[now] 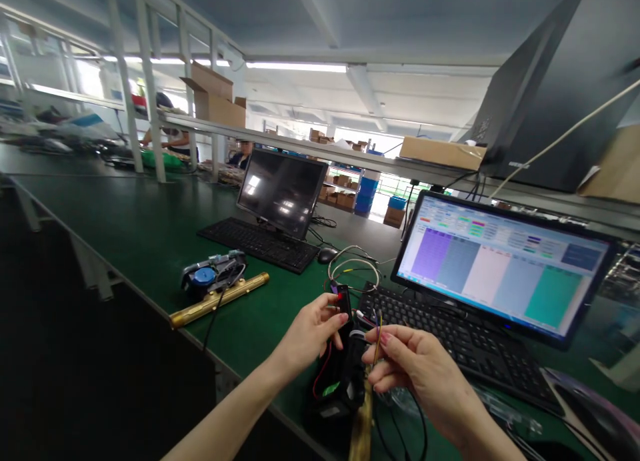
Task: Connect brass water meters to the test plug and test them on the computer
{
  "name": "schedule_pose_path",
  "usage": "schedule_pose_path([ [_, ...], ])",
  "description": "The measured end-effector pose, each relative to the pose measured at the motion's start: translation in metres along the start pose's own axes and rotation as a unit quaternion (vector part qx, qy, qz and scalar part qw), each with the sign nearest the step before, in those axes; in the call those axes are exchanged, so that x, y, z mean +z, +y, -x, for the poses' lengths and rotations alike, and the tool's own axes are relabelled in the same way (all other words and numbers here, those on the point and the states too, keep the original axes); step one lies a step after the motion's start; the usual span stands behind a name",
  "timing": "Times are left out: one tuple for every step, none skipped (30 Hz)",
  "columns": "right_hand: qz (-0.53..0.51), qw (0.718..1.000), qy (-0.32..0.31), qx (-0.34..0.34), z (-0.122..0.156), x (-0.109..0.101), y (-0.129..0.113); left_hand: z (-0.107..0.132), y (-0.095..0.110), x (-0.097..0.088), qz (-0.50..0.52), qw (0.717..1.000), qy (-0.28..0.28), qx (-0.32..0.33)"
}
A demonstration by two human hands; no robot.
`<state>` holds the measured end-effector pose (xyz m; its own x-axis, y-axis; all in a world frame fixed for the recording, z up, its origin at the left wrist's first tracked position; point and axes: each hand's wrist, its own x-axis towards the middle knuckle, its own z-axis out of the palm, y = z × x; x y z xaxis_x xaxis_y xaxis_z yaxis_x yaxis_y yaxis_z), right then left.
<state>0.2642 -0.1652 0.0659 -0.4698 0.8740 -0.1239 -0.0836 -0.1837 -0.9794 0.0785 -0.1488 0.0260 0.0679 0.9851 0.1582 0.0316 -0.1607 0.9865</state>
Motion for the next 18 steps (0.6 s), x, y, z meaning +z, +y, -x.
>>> schedule_pose_path([
  [-0.002, 1.0, -0.003, 0.002, 0.0, 0.0, 0.0, 0.003, 0.001, 0.001, -0.012, 1.0, 0.007, 0.003],
  [-0.003, 1.0, -0.006, 0.003, 0.001, 0.0, 0.0, 0.005, 0.002, 0.001, -0.022, 1.0, 0.016, 0.003],
  [-0.004, 1.0, -0.009, 0.003, 0.001, 0.001, 0.001, 0.008, 0.003, 0.002, -0.028, 0.999, 0.026, 0.002],
  [-0.004, 1.0, -0.012, 0.004, 0.002, 0.001, 0.001, 0.01, 0.004, 0.002, -0.026, 0.999, 0.035, 0.0],
  [-0.005, 1.0, -0.016, 0.004, 0.002, 0.001, 0.002, 0.012, 0.004, 0.002, -0.019, 0.999, 0.042, -0.002],
  [-0.005, 1.0, -0.019, 0.003, 0.002, 0.002, 0.003, 0.014, 0.004, 0.002, -0.009, 0.999, 0.047, -0.005],
  [-0.006, 1.0, -0.023, 0.002, 0.003, 0.002, 0.003, 0.015, 0.004, 0.002, 0.006, 0.999, 0.048, -0.007],
  [-0.007, 1.0, -0.027, 0.001, 0.004, 0.002, 0.004, 0.016, 0.004, 0.002, 0.025, 0.999, 0.046, -0.012],
  [-0.008, 0.999, -0.031, -0.001, 0.004, 0.002, 0.004, 0.017, 0.004, 0.002, 0.052, 0.997, 0.044, -0.018],
  [-0.01, 0.999, -0.034, -0.003, 0.005, 0.002, 0.004, 0.018, 0.004, 0.002, 0.083, 0.995, 0.041, -0.026],
  [-0.011, 0.999, -0.036, -0.005, 0.006, 0.001, 0.005, 0.02, 0.004, 0.002, 0.114, 0.992, 0.037, -0.033],
  [-0.012, 0.999, -0.037, -0.007, 0.006, 0.0, 0.005, 0.021, 0.005, 0.002, 0.142, 0.989, 0.033, -0.039],
  [-0.013, 0.999, -0.036, -0.009, 0.006, -0.001, 0.006, 0.022, 0.005, 0.002, 0.163, 0.985, 0.027, -0.042],
  [-0.013, 0.999, -0.034, -0.01, 0.006, -0.002, 0.007, 0.024, 0.006, 0.002, 0.172, 0.984, 0.021, -0.043],
  [-0.014, 0.999, -0.032, -0.01, 0.006, -0.004, 0.008, 0.025, 0.007, 0.002, 0.172, 0.984, 0.015, -0.041],
  [-0.014, 0.999, -0.03, -0.01, 0.006, -0.005, 0.008, 0.026, 0.008, 0.002, 0.165, 0.986, 0.009, -0.037],
  [-0.015, 0.999, -0.029, -0.009, 0.005, -0.007, 0.009, 0.027, 0.01, 0.003, 0.159, 0.987, 0.007, -0.034],
  [-0.016, 0.999, -0.026, -0.008, 0.005, -0.008, 0.01, 0.028, 0.011, 0.003, 0.151, 0.988, 0.007, -0.035],
])
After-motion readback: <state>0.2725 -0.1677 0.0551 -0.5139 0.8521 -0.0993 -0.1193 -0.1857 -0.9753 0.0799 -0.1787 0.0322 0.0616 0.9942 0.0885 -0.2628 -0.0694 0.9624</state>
